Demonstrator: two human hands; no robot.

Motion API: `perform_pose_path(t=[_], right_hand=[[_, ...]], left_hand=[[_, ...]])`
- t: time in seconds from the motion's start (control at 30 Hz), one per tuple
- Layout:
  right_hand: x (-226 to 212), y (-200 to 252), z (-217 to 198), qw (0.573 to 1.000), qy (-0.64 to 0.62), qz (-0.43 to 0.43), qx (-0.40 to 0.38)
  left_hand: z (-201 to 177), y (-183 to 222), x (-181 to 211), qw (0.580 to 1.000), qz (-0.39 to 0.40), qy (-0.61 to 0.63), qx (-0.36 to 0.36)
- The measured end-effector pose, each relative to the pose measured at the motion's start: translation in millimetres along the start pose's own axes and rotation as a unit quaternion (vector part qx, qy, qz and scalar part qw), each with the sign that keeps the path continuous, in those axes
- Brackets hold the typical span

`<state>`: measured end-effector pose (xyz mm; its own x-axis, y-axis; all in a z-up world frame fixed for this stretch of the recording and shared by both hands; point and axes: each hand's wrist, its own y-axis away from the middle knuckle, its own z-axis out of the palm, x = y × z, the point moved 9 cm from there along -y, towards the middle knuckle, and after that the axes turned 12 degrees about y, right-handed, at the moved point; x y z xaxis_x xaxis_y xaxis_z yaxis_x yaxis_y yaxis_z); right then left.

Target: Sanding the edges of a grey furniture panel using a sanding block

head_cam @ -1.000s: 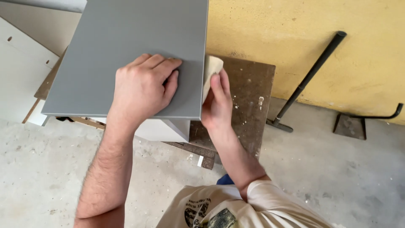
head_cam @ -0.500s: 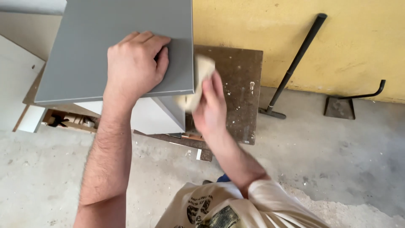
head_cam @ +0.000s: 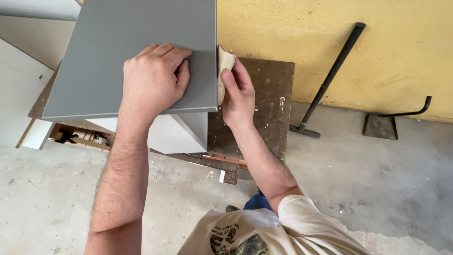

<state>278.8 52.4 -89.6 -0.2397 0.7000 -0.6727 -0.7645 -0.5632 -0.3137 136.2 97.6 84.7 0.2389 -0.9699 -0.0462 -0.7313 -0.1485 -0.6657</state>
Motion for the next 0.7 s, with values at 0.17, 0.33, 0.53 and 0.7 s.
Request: perform_pose_path(t=[0.17,0.33,0.53,0.7], right_hand=[[-22,76,0,0.994,0.106,0.007,0.019],[-11,-60,11,0.972,0.232,-0.028,0.002],[-9,-24,-4,0.959,0.28,0.048,-0.009],[35,-139,8,0.981,0.148,0.127,-0.016]], left_hand=[[-2,0,5,0.999,-0.012,0.005,-0.034],[-7,-1,8,0.999,-0.015,0.012,-0.03],[-10,-2,14,0.999,-0.011,0.004,-0.032],[-14,-4,17,0.998,-0.012,0.03,-0.046]])
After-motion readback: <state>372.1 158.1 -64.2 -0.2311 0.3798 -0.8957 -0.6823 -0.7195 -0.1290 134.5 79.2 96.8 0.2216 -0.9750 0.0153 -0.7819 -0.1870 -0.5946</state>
